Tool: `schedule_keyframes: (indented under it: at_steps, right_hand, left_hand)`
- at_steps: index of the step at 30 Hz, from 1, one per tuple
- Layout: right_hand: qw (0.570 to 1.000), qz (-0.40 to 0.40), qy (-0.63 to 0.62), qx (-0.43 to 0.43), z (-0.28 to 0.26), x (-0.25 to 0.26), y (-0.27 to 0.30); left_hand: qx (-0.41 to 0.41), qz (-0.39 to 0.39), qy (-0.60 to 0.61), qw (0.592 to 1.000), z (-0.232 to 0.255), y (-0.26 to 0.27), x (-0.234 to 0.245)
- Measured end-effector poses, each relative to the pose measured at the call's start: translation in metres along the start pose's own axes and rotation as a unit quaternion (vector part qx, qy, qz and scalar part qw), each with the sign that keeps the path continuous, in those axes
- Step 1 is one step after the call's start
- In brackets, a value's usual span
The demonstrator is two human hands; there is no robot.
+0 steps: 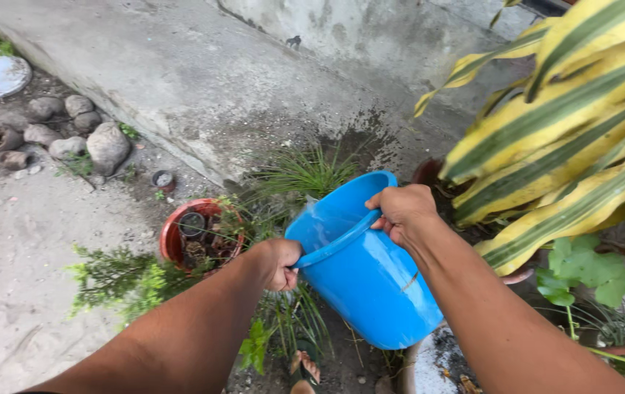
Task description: The person fills a bucket with soapy water from a basin, carries it to various potted plants, and pours the water into the pots.
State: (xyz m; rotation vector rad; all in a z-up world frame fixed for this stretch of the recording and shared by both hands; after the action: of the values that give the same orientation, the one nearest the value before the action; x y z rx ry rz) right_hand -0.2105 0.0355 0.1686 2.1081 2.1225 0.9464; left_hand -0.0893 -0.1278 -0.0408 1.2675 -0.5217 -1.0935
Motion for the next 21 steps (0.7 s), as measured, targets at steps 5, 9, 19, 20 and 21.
schedule_keyframes:
  at_steps: [5,9,19,20,21]
  right_hand:
    - [1.000,0.003,0.008,-0.003,-0.006,-0.056,0.034]
    - [0.999,0.014,0.029,0.002,-0.020,-0.084,0.064]
    - [0.989,0.054,0.129,0.040,-0.057,-0.114,0.121]
    - [0.989,0.058,0.133,0.034,-0.057,-0.110,0.122]
    - [0.988,0.062,0.136,0.029,-0.057,-0.104,0.122]
  left_hand:
    - [0.035,-0.011,-0.016,0.999,-0.013,-0.007,0.063]
    - [0.070,-0.097,0.006,0.993,-0.011,-0.028,0.095]
    - [0.123,-0.117,0.065,0.983,-0.009,-0.018,0.122]
    - [0.112,-0.120,0.061,0.985,-0.006,-0.014,0.120]
    - [0.094,-0.117,0.051,0.987,-0.003,-0.010,0.116]
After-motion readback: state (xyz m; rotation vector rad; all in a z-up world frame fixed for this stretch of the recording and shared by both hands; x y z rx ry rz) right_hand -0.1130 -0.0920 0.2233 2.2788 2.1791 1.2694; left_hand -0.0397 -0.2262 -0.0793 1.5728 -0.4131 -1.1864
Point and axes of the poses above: each hand's wrist, its own y-axis away from the middle knuckle, its own x-axis out of the back of the hand, z = x × y, the point moved 6 cm from there along -y, towards the middle knuckle, and after that the axes turned 1 degree about -y, right-handed, at the moved point
